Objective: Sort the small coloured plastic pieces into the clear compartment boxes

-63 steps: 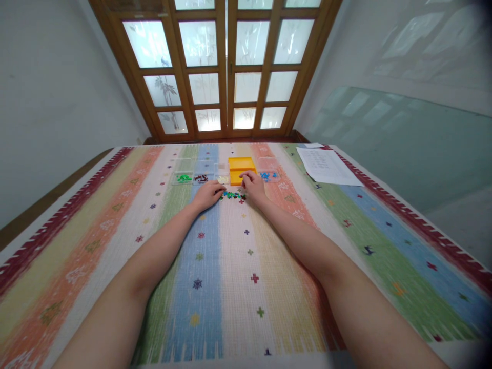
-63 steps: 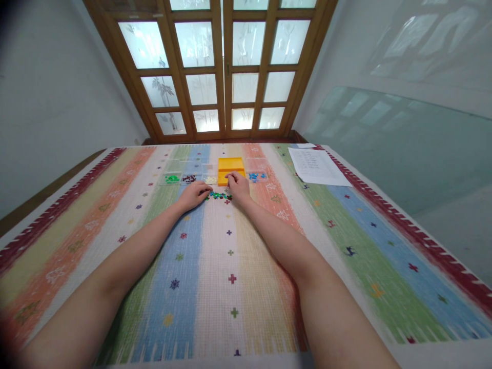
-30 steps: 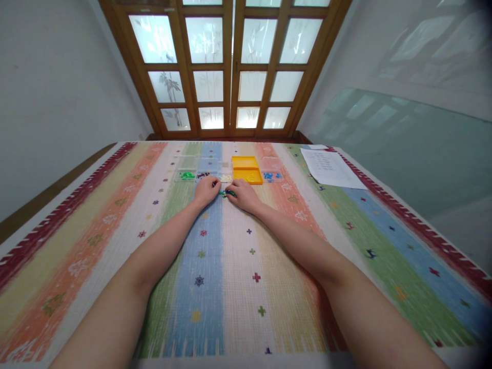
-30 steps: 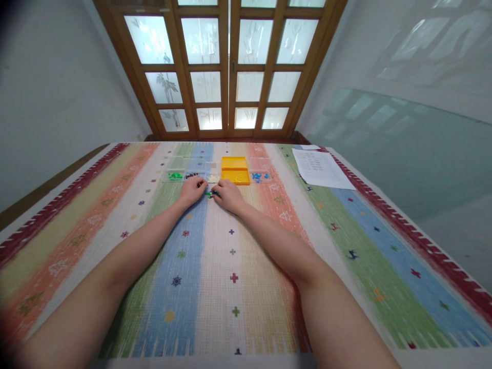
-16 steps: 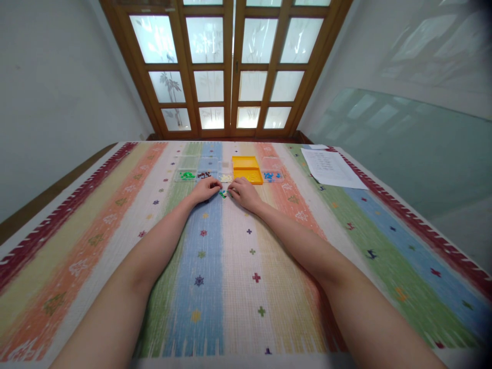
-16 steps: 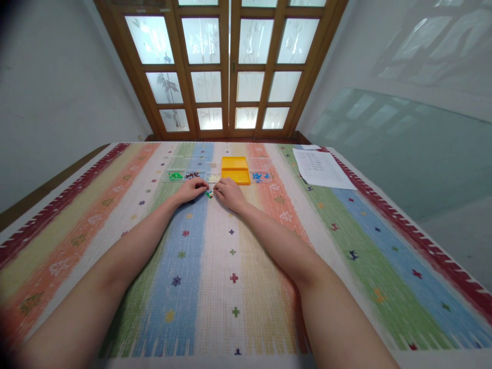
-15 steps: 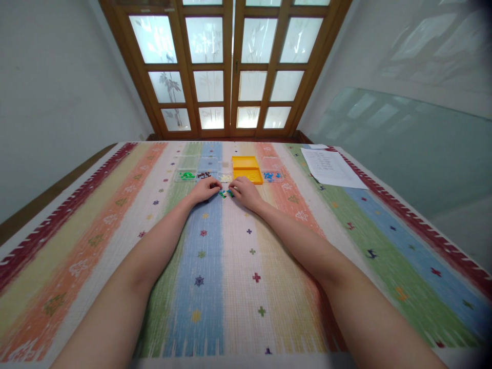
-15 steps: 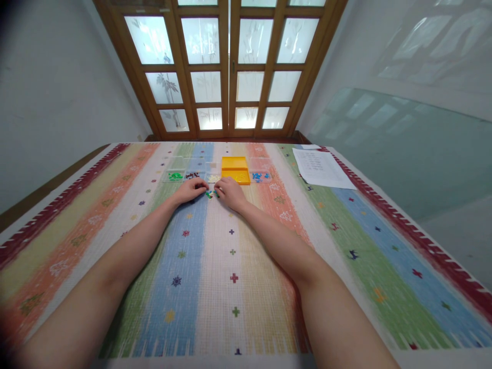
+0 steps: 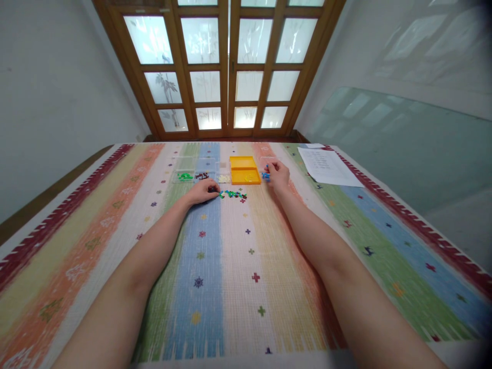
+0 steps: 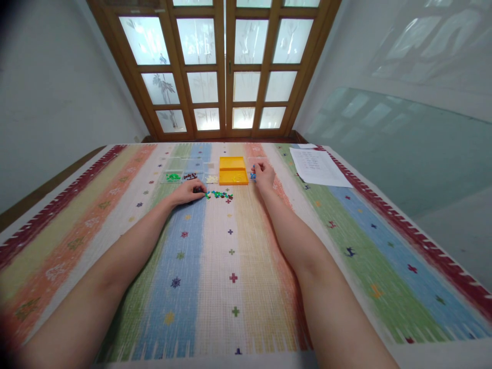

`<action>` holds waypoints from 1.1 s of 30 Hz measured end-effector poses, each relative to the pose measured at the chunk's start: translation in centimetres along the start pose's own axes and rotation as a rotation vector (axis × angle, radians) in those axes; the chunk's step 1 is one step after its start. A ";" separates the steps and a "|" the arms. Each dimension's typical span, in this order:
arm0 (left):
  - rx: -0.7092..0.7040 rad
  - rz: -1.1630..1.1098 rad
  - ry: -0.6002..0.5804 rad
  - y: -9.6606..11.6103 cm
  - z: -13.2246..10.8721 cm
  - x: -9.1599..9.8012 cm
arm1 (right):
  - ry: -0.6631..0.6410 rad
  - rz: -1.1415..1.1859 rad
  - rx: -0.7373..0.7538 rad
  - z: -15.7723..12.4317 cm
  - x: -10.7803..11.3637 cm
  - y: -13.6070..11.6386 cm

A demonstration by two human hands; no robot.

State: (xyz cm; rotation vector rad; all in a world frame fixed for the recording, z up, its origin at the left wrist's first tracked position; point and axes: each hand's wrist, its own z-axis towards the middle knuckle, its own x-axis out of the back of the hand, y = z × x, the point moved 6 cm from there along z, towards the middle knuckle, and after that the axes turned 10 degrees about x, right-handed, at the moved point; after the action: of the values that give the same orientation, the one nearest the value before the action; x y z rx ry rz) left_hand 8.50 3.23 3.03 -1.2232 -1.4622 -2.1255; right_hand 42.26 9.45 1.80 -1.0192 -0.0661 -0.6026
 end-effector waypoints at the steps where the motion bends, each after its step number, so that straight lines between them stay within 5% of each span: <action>1: -0.004 -0.003 0.001 0.1 0.0 0.0 | 0.031 0.017 -0.020 0.1 0.2 0.6; 26: 0.101 -0.001 0.118 0.3 -0.2 -0.1 | 0.107 -0.120 0.035 -0.4 0.8 0.3; 33: 0.139 0.034 0.369 -0.5 -0.2 1.8 | 0.085 -0.105 0.094 -0.9 0.3 -1.2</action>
State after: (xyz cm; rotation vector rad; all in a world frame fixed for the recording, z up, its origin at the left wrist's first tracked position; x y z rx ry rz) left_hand 6.98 3.65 4.03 -0.7507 -1.3836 -2.0505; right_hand 41.69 8.12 2.33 -0.9024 -0.0726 -0.7320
